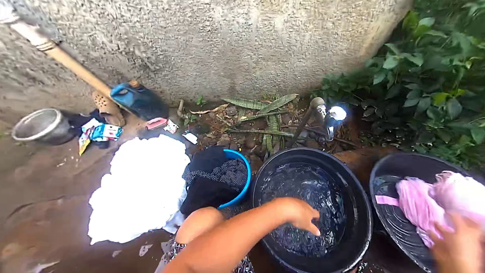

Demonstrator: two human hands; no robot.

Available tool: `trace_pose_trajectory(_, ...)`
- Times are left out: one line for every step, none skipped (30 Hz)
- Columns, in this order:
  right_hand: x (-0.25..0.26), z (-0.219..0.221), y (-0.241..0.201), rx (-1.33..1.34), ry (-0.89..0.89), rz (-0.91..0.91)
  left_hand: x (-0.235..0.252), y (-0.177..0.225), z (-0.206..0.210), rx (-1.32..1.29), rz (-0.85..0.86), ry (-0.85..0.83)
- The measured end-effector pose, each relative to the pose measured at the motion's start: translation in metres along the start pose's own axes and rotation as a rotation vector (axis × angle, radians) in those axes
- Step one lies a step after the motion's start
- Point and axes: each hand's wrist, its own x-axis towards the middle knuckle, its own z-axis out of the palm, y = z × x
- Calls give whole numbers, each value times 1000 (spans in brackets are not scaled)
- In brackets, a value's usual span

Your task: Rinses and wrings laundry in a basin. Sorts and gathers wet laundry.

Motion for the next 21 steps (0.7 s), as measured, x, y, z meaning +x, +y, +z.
trace_pose_trajectory(-27,33,11,-193,-183,-60,-9,-6,-7,40,-41,73)
trace_pose_trajectory(-55,66,26,-360,-416,-77,-17,-14,-17,60,-99,156)
trace_pose_trajectory(-85,99,41,-518,-687,-46,-25,-25,-28,65,-166,244)
trace_pose_trajectory(-115,130,57,-711,-963,-1,-33,-37,-39,58,-229,340)
trace_pose_trajectory(-146,158,75,-924,-1177,-3,-39,-50,-48,54,-280,438)
trace_pose_trajectory(-178,181,92,-1124,-1295,-43,-46,-62,-56,44,-315,523)
trace_pose_trajectory(-205,200,105,-1284,-1353,-50,-56,-72,-62,26,-328,600)
trace_pose_trajectory(-226,215,114,-1387,-1348,-31,-67,-78,-66,1,-332,659)
trace_pose_trajectory(-238,226,122,-1441,-1293,-5,-79,-82,-69,-24,-335,691)
trace_pose_trajectory(-243,232,126,-1452,-1234,1,-91,-85,-71,-43,-331,703)
trace_pose_trajectory(-243,235,130,-1434,-1191,4,-102,-88,-72,-61,-323,694)
trace_pose_trajectory(-243,232,134,-1409,-1167,5,-110,-90,-70,-76,-309,685)
trace_pose_trajectory(-246,229,138,-1389,-1154,6,-117,-91,-65,-88,-297,672)
trace_pose_trajectory(-249,228,138,-1380,-1144,9,-122,-92,-59,-92,-287,654)
trace_pose_trajectory(-249,228,135,-1379,-1137,11,-126,-93,-54,-86,-279,638)
trace_pose_trajectory(-250,226,134,-1382,-1136,12,-129,-94,-49,-82,-271,622)
trace_pose_trajectory(-252,224,134,-1390,-1143,14,-131,-97,-41,-76,-264,607)
trace_pose_trajectory(-254,220,133,-1403,-1157,17,-133,-100,-33,-72,-260,598)
trace_pose_trajectory(-256,214,132,-1418,-1172,13,-135,-104,-27,-73,-257,585)
trace_pose_trajectory(-259,207,132,-1433,-1189,8,-138,-106,-24,-74,-263,562)
trace_pose_trajectory(-262,199,134,-1444,-1202,-1,-142,-109,-21,-71,-269,544)
